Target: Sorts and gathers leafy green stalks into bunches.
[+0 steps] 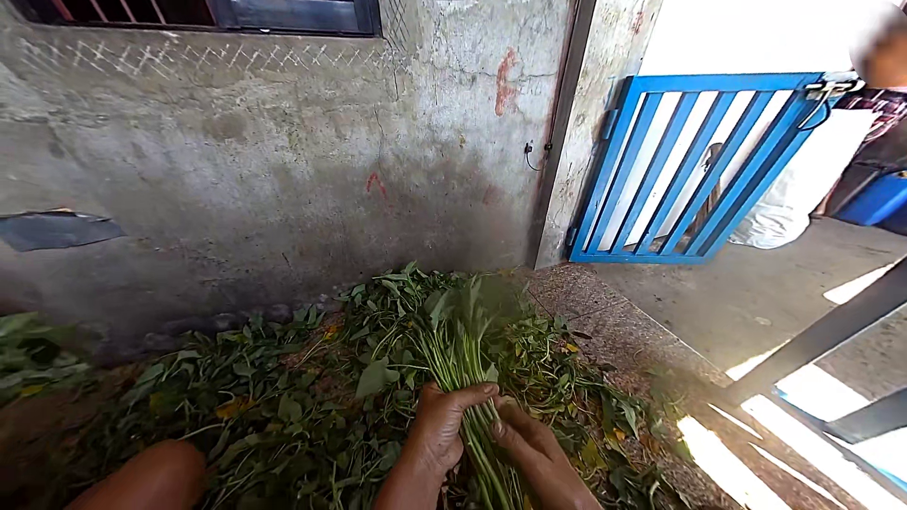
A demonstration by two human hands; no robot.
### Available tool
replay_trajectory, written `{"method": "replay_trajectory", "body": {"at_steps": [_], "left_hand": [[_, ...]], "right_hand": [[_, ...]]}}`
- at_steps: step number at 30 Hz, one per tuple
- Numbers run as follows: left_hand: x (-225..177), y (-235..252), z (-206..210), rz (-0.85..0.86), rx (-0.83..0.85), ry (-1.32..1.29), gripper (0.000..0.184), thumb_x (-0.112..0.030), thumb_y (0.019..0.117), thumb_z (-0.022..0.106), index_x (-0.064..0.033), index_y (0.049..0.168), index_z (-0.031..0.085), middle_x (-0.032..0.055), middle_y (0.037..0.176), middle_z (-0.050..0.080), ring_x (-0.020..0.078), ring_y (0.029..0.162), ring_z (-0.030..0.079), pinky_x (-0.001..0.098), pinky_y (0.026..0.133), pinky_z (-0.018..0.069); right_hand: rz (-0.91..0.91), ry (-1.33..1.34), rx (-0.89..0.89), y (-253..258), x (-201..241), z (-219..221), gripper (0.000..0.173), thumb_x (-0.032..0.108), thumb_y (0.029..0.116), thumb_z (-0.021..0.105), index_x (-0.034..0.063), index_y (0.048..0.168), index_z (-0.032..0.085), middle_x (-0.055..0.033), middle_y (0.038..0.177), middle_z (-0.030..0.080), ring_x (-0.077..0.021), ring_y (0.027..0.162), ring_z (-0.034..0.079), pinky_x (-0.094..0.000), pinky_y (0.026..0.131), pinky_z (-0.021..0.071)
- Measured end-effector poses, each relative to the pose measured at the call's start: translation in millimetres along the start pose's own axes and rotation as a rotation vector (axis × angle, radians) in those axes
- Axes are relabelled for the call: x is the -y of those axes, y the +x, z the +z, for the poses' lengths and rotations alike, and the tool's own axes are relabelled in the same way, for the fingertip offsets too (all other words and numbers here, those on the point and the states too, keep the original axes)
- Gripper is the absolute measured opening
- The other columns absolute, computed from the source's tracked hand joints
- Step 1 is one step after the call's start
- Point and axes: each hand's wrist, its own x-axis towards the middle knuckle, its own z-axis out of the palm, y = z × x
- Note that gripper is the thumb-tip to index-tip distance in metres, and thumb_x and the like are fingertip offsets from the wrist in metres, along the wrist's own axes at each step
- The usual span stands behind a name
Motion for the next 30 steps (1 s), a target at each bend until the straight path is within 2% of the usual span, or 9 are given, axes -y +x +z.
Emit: {"method": "replay_trajectory", "body": {"at_steps": [2, 4, 8, 13, 17, 19, 22, 27, 30], "left_hand": [[-4, -1, -2, -0.047, 0.039, -0.072, 0.03, 0.014, 0.0842, 0.072, 0.0123, 0.112, 0.059, 0.0254, 0.088, 0.073, 0.032, 0.075, 0.074, 0.0423, 0.072, 0.0643], [-5, -1, -1, -0.066, 0.07, -0.105, 0.03, 0.015, 0.0846, 0.071, 0.0116, 0.111, 0.059, 0.0252, 0.089, 0.073, 0.0327, 0.076, 0.074, 0.0434, 0.073, 0.0646], [-7, -3, -1, -0.054, 0.069, -0.084, 0.023, 0.013, 0.0884, 0.068, 0.0103, 0.109, 0.059, 0.0249, 0.088, 0.072, 0.0321, 0.077, 0.074, 0.0432, 0.074, 0.064], [-15, -1, -9, 0.14, -0.171, -0.069, 0.025, 0.009, 0.0892, 0.07, 0.0065, 0.113, 0.063, 0.0222, 0.092, 0.074, 0.0299, 0.077, 0.075, 0.0411, 0.07, 0.064], [-29, 0, -18, 0.28, -0.304, -0.083, 0.03, 0.01, 0.087, 0.072, 0.0047, 0.114, 0.061, 0.0187, 0.093, 0.075, 0.0281, 0.076, 0.076, 0.0407, 0.069, 0.065], [-34, 0, -19, 0.301, -0.341, -0.095, 0.03, 0.01, 0.0865, 0.072, 0.0037, 0.114, 0.061, 0.0179, 0.092, 0.075, 0.0275, 0.075, 0.075, 0.0403, 0.068, 0.0649], [-32, 0, -18, 0.326, -0.381, -0.083, 0.034, 0.01, 0.084, 0.075, 0.0028, 0.114, 0.06, 0.0174, 0.092, 0.075, 0.0276, 0.074, 0.075, 0.0397, 0.067, 0.065], [-31, 1, -16, 0.264, -0.369, -0.089, 0.031, 0.009, 0.0851, 0.074, 0.0053, 0.113, 0.061, 0.02, 0.091, 0.075, 0.0293, 0.074, 0.075, 0.0402, 0.066, 0.0647], [-31, 3, -17, 0.252, -0.375, -0.092, 0.031, 0.01, 0.085, 0.074, 0.0059, 0.113, 0.062, 0.0208, 0.091, 0.075, 0.0298, 0.073, 0.075, 0.0401, 0.065, 0.0646]], "right_hand": [[0.053, 0.05, 0.209, -6, -4, -7, 0.036, 0.027, 0.1, 0.066, 0.0006, 0.124, 0.064, -0.0069, 0.105, 0.074, -0.0155, 0.096, 0.072, -0.037, 0.089, 0.0599], [0.041, 0.123, 0.282, -7, -10, -10, 0.03, 0.014, 0.0993, 0.067, -0.001, 0.125, 0.062, -0.0088, 0.106, 0.074, -0.017, 0.097, 0.072, -0.0381, 0.091, 0.0596], [0.1, 0.088, 0.399, -4, -14, -17, 0.031, 0.026, 0.1028, 0.063, 0.0038, 0.123, 0.064, -0.0036, 0.105, 0.073, -0.0125, 0.096, 0.07, -0.0347, 0.091, 0.0585], [0.156, -0.061, 0.503, 0, -41, -44, 0.034, 0.032, 0.0982, 0.069, 0.0058, 0.119, 0.067, -0.001, 0.102, 0.072, -0.0096, 0.094, 0.068, -0.0329, 0.088, 0.0568], [0.349, -0.195, 0.255, -1, -87, -69, 0.052, 0.017, 0.0878, 0.078, -0.0008, 0.132, 0.058, -0.0125, 0.117, 0.068, -0.02, 0.104, 0.069, -0.0387, 0.094, 0.0578], [0.469, -0.311, 0.083, 1, -116, -72, 0.05, 0.016, 0.0909, 0.073, -0.0039, 0.133, 0.057, -0.0196, 0.126, 0.064, -0.0261, 0.109, 0.067, -0.0428, 0.095, 0.0557], [0.639, -0.346, -0.105, 6, -162, -68, 0.038, 0.015, 0.1003, 0.061, -0.0029, 0.133, 0.058, -0.0223, 0.128, 0.063, -0.0312, 0.112, 0.064, -0.0491, 0.094, 0.0537], [0.949, -0.742, -0.018, -1, -226, -67, 0.044, 0.025, 0.1032, 0.054, 0.0015, 0.14, 0.057, -0.0246, 0.138, 0.06, -0.0389, 0.13, 0.058, -0.0587, 0.108, 0.0458], [1.061, -0.845, 0.034, -19, -236, -66, 0.042, 0.031, 0.1017, 0.055, 0.0022, 0.131, 0.064, -0.0228, 0.134, 0.064, -0.0372, 0.127, 0.061, -0.0589, 0.106, 0.0477]]}}
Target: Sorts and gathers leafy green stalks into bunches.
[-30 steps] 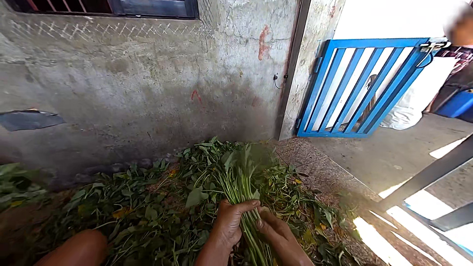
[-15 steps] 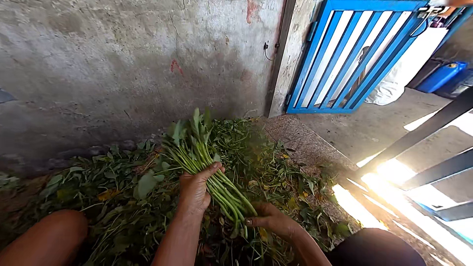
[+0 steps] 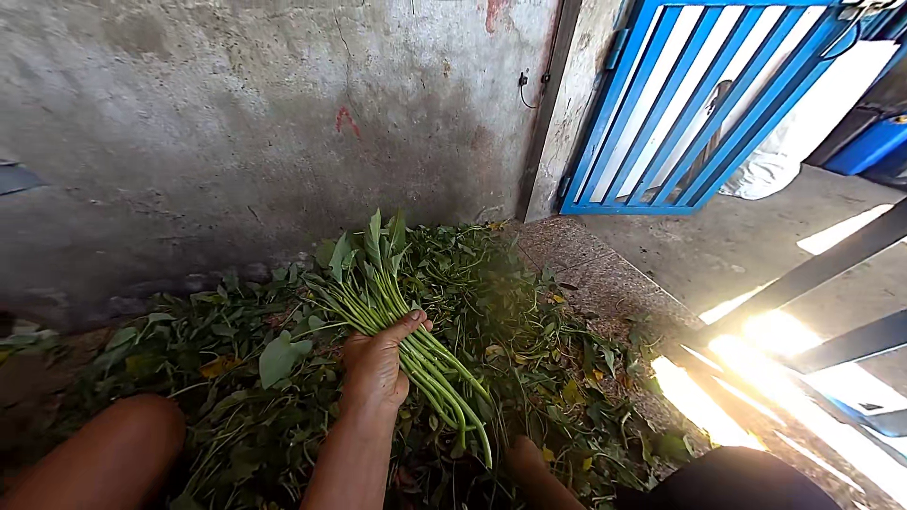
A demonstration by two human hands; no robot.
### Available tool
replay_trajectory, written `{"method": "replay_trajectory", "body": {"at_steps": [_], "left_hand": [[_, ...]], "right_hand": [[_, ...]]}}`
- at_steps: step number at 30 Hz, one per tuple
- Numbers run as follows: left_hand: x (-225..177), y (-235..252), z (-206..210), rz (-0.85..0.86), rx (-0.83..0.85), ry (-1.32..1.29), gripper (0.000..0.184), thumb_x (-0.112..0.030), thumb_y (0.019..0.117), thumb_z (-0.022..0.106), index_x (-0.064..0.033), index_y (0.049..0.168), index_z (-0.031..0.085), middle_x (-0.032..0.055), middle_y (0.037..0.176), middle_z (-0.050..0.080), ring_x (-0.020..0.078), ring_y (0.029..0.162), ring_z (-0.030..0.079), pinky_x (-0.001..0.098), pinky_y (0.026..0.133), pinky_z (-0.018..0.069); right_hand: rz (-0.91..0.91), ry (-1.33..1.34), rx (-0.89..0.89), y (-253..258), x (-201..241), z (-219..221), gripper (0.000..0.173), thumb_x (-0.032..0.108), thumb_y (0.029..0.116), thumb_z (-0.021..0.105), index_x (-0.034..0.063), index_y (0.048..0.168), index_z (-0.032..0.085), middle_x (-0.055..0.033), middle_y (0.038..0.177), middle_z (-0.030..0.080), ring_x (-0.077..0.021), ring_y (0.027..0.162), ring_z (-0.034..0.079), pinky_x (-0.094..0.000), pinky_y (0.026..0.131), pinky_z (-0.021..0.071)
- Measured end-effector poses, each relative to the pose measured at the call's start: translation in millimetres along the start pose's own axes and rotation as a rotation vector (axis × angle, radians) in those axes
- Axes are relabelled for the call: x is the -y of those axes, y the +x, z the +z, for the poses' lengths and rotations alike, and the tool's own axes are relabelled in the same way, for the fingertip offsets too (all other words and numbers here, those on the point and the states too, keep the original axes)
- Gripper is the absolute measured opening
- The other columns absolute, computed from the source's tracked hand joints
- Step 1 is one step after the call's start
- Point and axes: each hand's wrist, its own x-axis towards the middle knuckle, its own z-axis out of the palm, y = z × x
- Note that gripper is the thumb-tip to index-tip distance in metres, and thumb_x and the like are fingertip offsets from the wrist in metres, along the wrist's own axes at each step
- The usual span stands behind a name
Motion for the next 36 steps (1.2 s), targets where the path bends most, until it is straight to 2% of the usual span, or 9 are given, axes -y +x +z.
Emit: {"method": "replay_trajectory", "body": {"at_steps": [4, 9, 13, 16, 19, 23, 28, 31, 36], "left_hand": [[0, 3, -1, 0.013, -0.005, 0.018, 0.031, 0.011, 0.0838, 0.075, 0.0062, 0.112, 0.062, 0.0209, 0.089, 0.075, 0.0298, 0.072, 0.075, 0.0398, 0.065, 0.0645], [3, 2, 3, 0.017, -0.012, 0.026, 0.033, 0.012, 0.0833, 0.074, 0.0054, 0.113, 0.061, 0.02, 0.089, 0.075, 0.0287, 0.07, 0.075, 0.0389, 0.064, 0.0643], [8, 1, 6, 0.011, -0.019, 0.037, 0.031, 0.014, 0.0828, 0.074, 0.0069, 0.111, 0.061, 0.0202, 0.087, 0.074, 0.0284, 0.069, 0.074, 0.0389, 0.063, 0.0641], [10, 1, 4, 0.006, -0.015, 0.052, 0.032, 0.015, 0.0821, 0.074, 0.0078, 0.111, 0.061, 0.021, 0.087, 0.074, 0.029, 0.067, 0.074, 0.0392, 0.062, 0.0645], [10, 1, 2, 0.008, -0.004, 0.062, 0.032, 0.017, 0.0813, 0.073, 0.0096, 0.109, 0.06, 0.0225, 0.085, 0.073, 0.03, 0.066, 0.074, 0.0396, 0.061, 0.0645], [11, 1, 1, 0.036, 0.025, 0.095, 0.029, 0.018, 0.0814, 0.073, 0.0121, 0.107, 0.061, 0.0243, 0.085, 0.073, 0.031, 0.066, 0.074, 0.0394, 0.061, 0.0644], [15, 1, 3, 0.062, 0.076, 0.136, 0.026, 0.02, 0.08, 0.073, 0.0129, 0.102, 0.061, 0.0233, 0.081, 0.073, 0.0303, 0.066, 0.074, 0.0384, 0.062, 0.0647], [20, 0, 5, 0.059, 0.086, 0.148, 0.025, 0.02, 0.0786, 0.073, 0.0132, 0.099, 0.061, 0.0229, 0.079, 0.072, 0.0293, 0.063, 0.073, 0.0377, 0.06, 0.0641], [27, -6, 5, 0.032, 0.14, 0.161, 0.028, 0.021, 0.0759, 0.076, 0.0136, 0.099, 0.061, 0.0238, 0.079, 0.072, 0.0304, 0.063, 0.073, 0.0386, 0.06, 0.0641]], "right_hand": [[-0.039, 0.129, -0.091, 2, -15, 12, 0.039, 0.034, 0.1, 0.059, 0.0033, 0.123, 0.069, -0.0218, 0.125, 0.068, -0.0376, 0.12, 0.064, -0.0594, 0.102, 0.0492], [-0.217, 0.277, -0.662, -40, 22, -3, 0.035, 0.019, 0.1064, 0.045, -0.0021, 0.131, 0.06, -0.0233, 0.131, 0.063, -0.0382, 0.119, 0.064, -0.0535, 0.1, 0.0514], [-0.305, 0.506, -0.465, -54, 48, -38, 0.042, 0.029, 0.1092, 0.045, -0.0045, 0.133, 0.056, -0.0252, 0.116, 0.067, -0.0385, 0.108, 0.067, -0.0556, 0.097, 0.0515], [-0.55, 0.66, -0.66, -83, 63, -51, 0.037, 0.025, 0.1071, 0.045, -0.004, 0.124, 0.061, -0.0177, 0.098, 0.068, -0.0286, 0.09, 0.068, -0.0499, 0.084, 0.0555], [-0.682, 0.644, -0.731, -91, 65, -63, 0.035, 0.028, 0.1028, 0.05, 0.0009, 0.119, 0.065, -0.0133, 0.106, 0.065, -0.0249, 0.099, 0.064, -0.0466, 0.089, 0.0531], [-0.543, 0.481, -0.395, -83, 52, -88, 0.026, 0.021, 0.1001, 0.059, 0.0005, 0.115, 0.067, -0.0154, 0.099, 0.07, -0.0281, 0.092, 0.069, -0.0507, 0.086, 0.0549], [-0.767, 0.819, -0.63, -110, 70, -73, 0.02, 0.015, 0.0983, 0.059, -0.0002, 0.11, 0.066, -0.0076, 0.091, 0.068, -0.0136, 0.08, 0.066, -0.0322, 0.074, 0.0566], [-0.828, 0.923, -0.556, -118, 77, -68, 0.019, 0.011, 0.1002, 0.057, -0.0027, 0.113, 0.061, -0.0102, 0.092, 0.072, -0.0172, 0.078, 0.072, -0.034, 0.07, 0.0613], [-1.003, 0.969, -0.712, -144, 88, -56, 0.019, -0.001, 0.0957, 0.06, -0.0071, 0.113, 0.06, -0.0095, 0.092, 0.07, -0.0127, 0.079, 0.07, -0.0292, 0.071, 0.0613]]}}
